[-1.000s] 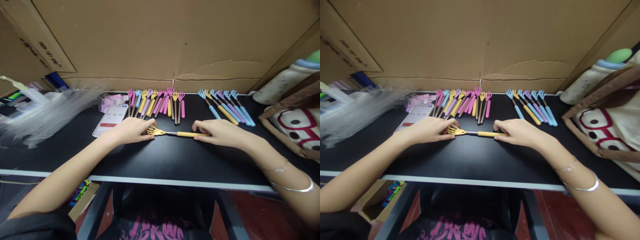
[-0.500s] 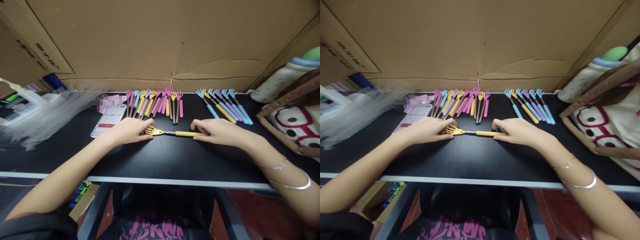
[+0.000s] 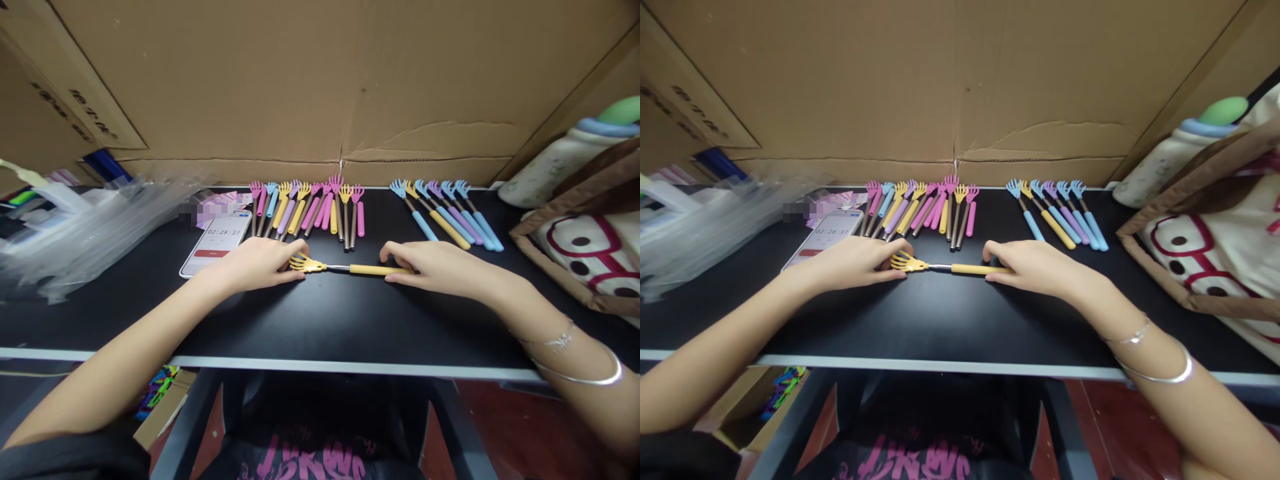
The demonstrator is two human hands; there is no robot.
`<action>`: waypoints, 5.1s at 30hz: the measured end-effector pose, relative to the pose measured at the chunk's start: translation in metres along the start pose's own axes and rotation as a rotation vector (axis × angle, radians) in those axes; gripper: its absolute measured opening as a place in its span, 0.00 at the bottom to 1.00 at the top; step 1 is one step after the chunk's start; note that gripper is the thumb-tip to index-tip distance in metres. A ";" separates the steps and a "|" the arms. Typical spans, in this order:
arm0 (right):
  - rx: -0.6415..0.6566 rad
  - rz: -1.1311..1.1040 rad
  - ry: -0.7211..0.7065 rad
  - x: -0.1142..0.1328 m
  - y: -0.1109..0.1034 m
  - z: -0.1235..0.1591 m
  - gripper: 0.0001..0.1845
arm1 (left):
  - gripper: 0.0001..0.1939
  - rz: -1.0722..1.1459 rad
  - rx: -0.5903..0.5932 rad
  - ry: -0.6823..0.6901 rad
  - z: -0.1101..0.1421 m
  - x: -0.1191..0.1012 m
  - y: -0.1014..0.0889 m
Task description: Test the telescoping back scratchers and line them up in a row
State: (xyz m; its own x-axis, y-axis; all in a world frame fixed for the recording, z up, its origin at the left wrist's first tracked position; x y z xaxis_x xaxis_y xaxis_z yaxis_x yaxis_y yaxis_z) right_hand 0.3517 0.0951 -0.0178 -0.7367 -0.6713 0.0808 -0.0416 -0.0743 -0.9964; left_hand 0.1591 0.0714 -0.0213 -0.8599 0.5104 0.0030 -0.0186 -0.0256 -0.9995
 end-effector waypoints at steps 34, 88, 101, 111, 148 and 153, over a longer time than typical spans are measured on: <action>0.010 0.001 0.015 0.004 -0.002 0.003 0.13 | 0.17 -0.018 -0.041 0.007 0.000 -0.002 0.001; -0.004 0.026 0.020 0.003 0.001 0.006 0.14 | 0.15 -0.043 -0.018 -0.008 0.000 -0.002 0.003; -0.012 0.038 0.003 0.003 -0.001 0.007 0.13 | 0.16 -0.058 -0.023 -0.017 0.000 -0.002 0.002; -0.001 0.037 0.011 0.005 -0.001 0.006 0.13 | 0.16 -0.071 -0.033 -0.008 0.000 -0.004 0.002; -0.011 0.030 0.005 0.006 -0.002 0.007 0.14 | 0.15 -0.066 -0.038 0.002 0.001 -0.006 0.001; -0.010 0.029 0.007 0.006 -0.002 0.007 0.13 | 0.15 -0.083 -0.038 -0.004 0.001 -0.005 0.001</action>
State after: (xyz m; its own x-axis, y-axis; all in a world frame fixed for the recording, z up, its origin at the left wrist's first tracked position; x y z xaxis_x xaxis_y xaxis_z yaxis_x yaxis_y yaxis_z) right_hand 0.3521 0.0861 -0.0149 -0.7422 -0.6682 0.0514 -0.0265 -0.0474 -0.9985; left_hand 0.1631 0.0683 -0.0228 -0.8582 0.5061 0.0856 -0.0704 0.0492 -0.9963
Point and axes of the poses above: each hand's wrist, its own z-axis away from the middle knuckle, its own y-axis out of the palm, x = y × z, the point moved 10 cm from there along -z, towards the middle knuckle, and after that the axes turned 8 degrees about -x, right-handed, at the moved point
